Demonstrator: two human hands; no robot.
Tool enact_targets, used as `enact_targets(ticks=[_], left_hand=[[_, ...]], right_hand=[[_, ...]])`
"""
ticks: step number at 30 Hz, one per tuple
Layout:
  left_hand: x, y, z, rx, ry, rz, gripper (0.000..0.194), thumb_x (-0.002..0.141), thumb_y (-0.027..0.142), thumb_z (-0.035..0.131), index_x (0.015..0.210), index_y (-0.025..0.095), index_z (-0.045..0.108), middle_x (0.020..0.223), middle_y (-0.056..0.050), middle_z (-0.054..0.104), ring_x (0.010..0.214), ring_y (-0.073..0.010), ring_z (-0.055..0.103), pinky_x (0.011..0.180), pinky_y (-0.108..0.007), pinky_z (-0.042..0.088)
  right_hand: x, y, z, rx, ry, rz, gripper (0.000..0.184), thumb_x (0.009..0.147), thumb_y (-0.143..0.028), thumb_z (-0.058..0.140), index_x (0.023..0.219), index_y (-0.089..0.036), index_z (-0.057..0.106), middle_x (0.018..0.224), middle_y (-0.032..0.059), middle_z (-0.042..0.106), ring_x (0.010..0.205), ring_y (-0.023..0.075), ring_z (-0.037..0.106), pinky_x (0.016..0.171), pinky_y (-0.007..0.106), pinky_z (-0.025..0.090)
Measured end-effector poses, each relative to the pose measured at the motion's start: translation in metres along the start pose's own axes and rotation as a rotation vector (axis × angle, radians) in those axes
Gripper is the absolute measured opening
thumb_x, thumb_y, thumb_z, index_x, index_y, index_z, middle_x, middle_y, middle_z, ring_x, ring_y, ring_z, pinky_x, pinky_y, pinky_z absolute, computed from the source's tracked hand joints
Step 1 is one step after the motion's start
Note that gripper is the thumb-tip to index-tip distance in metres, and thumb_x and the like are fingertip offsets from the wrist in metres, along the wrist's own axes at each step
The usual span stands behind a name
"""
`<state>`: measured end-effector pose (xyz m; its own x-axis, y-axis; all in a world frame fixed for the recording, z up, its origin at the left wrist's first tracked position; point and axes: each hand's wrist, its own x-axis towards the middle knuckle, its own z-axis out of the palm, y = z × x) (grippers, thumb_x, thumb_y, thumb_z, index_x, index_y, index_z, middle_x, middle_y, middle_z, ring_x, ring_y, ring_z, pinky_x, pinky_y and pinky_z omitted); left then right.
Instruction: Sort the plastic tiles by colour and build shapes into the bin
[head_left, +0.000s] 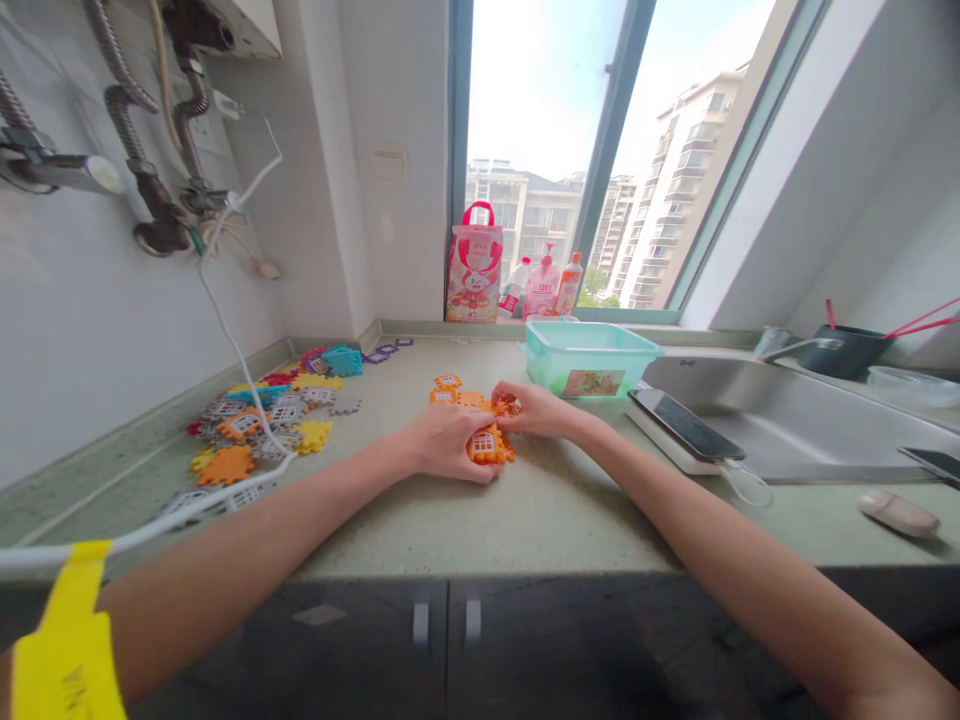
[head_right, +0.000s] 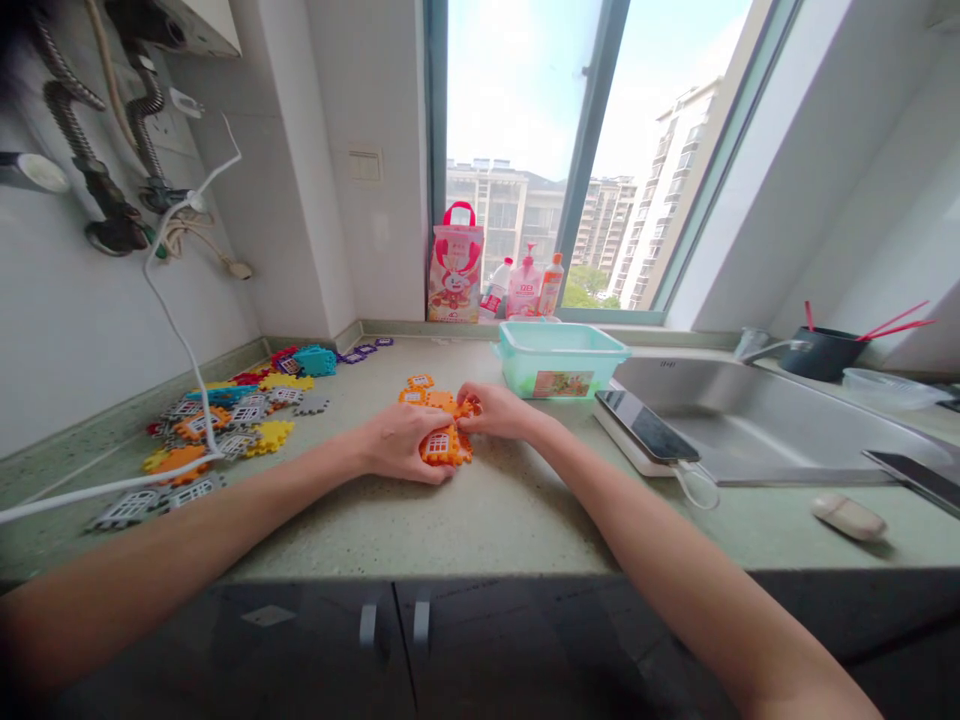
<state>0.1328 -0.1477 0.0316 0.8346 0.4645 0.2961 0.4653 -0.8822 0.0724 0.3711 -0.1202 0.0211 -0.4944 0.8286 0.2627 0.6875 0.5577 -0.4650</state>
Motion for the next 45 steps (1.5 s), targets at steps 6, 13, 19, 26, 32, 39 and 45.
enact_targets(ticks=[6,13,19,26,32,39,45], left_hand=[[-0.007,-0.010,-0.006,-0.007,-0.086,0.033,0.034,0.073,0.050,0.073,0.080,0.022,0.057,0.071,-0.001,0.063,0.062,-0.0169,0.054,0.060,-0.030,0.037],[-0.010,-0.017,-0.015,-0.087,-0.010,0.021,0.031,0.078,0.047,0.070,0.078,0.022,0.053,0.070,0.001,0.059,0.060,-0.0142,0.047,0.059,-0.030,0.034],[-0.001,-0.005,-0.002,-0.009,-0.030,0.050,0.034,0.080,0.050,0.070,0.096,0.021,0.062,0.101,-0.007,0.070,0.088,-0.0236,0.064,0.081,-0.033,0.046],[-0.002,-0.005,0.004,-0.029,-0.046,0.016,0.040,0.083,0.055,0.069,0.103,0.021,0.065,0.105,-0.007,0.071,0.091,-0.0254,0.067,0.085,-0.033,0.049],[-0.002,-0.019,-0.002,-0.279,-0.053,-0.055,0.074,0.071,0.069,0.081,0.128,0.024,0.064,0.117,-0.006,0.072,0.095,-0.0237,0.068,0.086,-0.032,0.049],[-0.017,-0.083,-0.012,-0.412,0.353,-0.298,0.068,0.103,0.072,0.021,0.102,0.018,0.063,0.078,-0.002,0.065,0.066,-0.0155,0.057,0.063,-0.026,0.041],[-0.021,-0.108,-0.004,-0.306,0.427,-0.441,0.070,0.104,0.069,0.017,0.096,0.019,0.065,0.067,-0.001,0.063,0.060,-0.0167,0.058,0.062,-0.028,0.041]], right_hand=[[-0.003,0.011,-0.009,-0.064,0.022,0.090,0.028,0.080,-0.034,0.073,0.102,-0.021,0.064,0.082,-0.0013,0.067,0.074,0.0174,0.058,0.067,0.026,0.041],[-0.005,0.011,-0.014,-0.103,0.067,0.040,0.025,0.083,-0.036,0.071,0.101,-0.020,0.065,0.086,0.0013,0.069,0.076,0.0184,0.060,0.070,0.028,0.042],[-0.004,0.011,-0.013,-0.056,-0.022,-0.025,0.034,0.081,-0.044,0.075,0.103,-0.019,0.065,0.088,0.0021,0.069,0.078,0.0194,0.059,0.070,0.029,0.044],[-0.002,0.015,-0.008,-0.077,0.049,0.036,0.029,0.080,-0.041,0.075,0.097,-0.020,0.065,0.079,-0.0009,0.067,0.069,0.0164,0.058,0.065,0.027,0.041],[-0.008,-0.010,-0.023,-0.071,0.261,-0.088,0.025,0.081,-0.037,0.076,0.097,-0.022,0.064,0.095,0.0030,0.073,0.081,0.0190,0.064,0.075,0.031,0.046],[-0.019,-0.057,-0.018,0.020,0.200,-0.283,0.027,0.085,-0.038,0.076,0.104,-0.023,0.065,0.103,0.0039,0.073,0.094,0.0214,0.066,0.089,0.034,0.050],[-0.020,-0.061,-0.006,0.051,-0.024,-0.339,0.025,0.088,-0.035,0.075,0.108,-0.022,0.066,0.108,0.0057,0.073,0.098,0.0228,0.067,0.092,0.035,0.050]])
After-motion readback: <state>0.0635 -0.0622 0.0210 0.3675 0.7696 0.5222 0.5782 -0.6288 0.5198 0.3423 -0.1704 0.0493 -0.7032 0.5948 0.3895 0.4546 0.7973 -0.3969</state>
